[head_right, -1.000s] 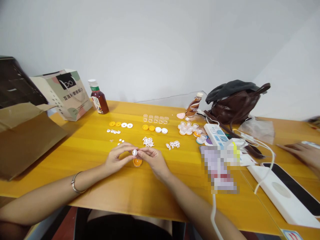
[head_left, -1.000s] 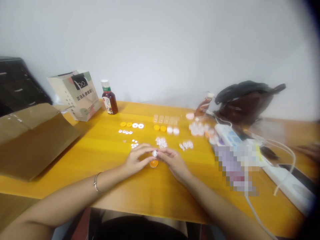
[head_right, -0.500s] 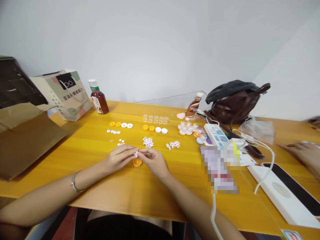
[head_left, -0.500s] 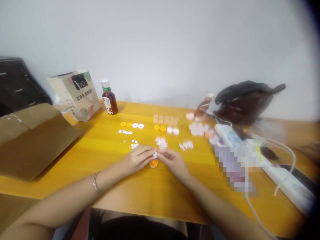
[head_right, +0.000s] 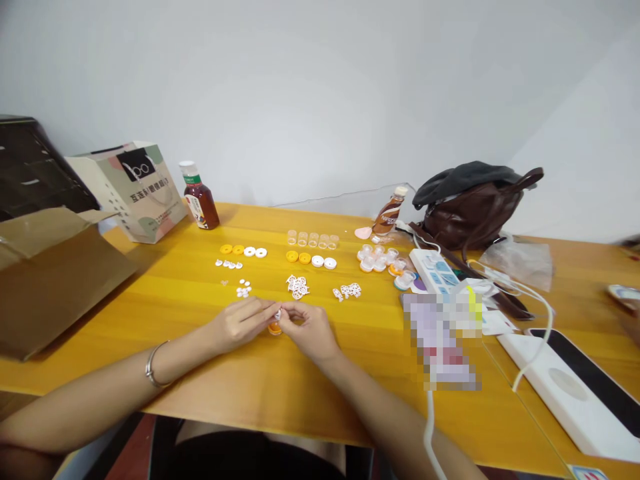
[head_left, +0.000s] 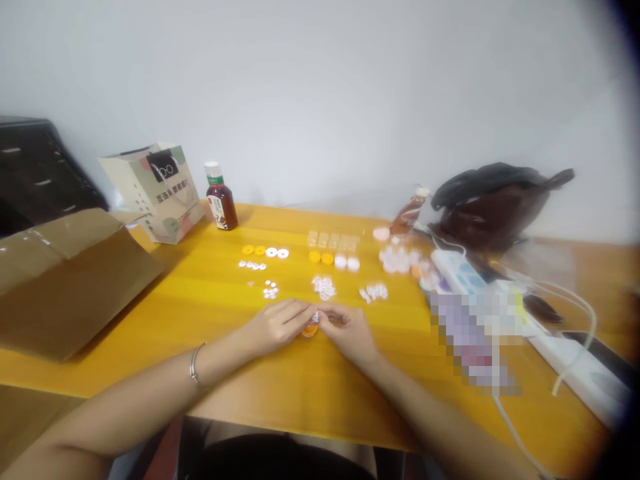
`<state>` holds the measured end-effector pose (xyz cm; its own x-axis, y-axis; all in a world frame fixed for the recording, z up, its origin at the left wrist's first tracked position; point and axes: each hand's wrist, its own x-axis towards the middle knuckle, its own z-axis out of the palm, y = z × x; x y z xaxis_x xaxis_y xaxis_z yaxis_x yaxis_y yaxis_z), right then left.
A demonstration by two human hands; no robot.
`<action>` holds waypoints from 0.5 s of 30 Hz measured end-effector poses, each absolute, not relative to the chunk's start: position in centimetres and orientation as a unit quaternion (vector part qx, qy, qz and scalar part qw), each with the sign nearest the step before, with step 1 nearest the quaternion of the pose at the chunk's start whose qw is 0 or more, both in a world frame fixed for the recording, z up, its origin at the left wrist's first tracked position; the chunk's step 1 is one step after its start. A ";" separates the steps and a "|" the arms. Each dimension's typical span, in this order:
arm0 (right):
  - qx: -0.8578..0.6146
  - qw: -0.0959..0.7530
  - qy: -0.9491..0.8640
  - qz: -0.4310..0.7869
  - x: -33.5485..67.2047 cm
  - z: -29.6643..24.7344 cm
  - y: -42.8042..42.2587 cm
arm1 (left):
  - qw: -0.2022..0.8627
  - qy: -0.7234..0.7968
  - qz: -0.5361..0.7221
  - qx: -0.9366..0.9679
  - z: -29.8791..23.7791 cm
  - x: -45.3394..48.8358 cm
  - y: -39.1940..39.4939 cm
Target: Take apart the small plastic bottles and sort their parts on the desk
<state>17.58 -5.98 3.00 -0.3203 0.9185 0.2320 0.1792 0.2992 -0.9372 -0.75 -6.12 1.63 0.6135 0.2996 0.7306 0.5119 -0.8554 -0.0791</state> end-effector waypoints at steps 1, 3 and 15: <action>-0.402 0.424 -0.683 0.439 17.6 3.0 -6.0 | 0.138 -0.231 -0.378 -0.886 1.7 -0.7 -6.1; -0.401 0.426 -0.671 0.456 17.6 3.0 -5.8 | 0.120 -0.241 -0.389 -0.881 1.7 -0.6 -6.1; -0.394 0.419 -0.603 0.553 17.5 2.4 -5.1 | 0.026 -0.249 -0.432 -0.866 1.0 -0.7 -5.5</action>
<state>17.54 -5.10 2.42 -0.3395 0.9380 0.0704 0.0119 0.0791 -0.9968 -0.72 -5.50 1.00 0.5019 0.4101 0.7615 0.4542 -0.8742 0.1715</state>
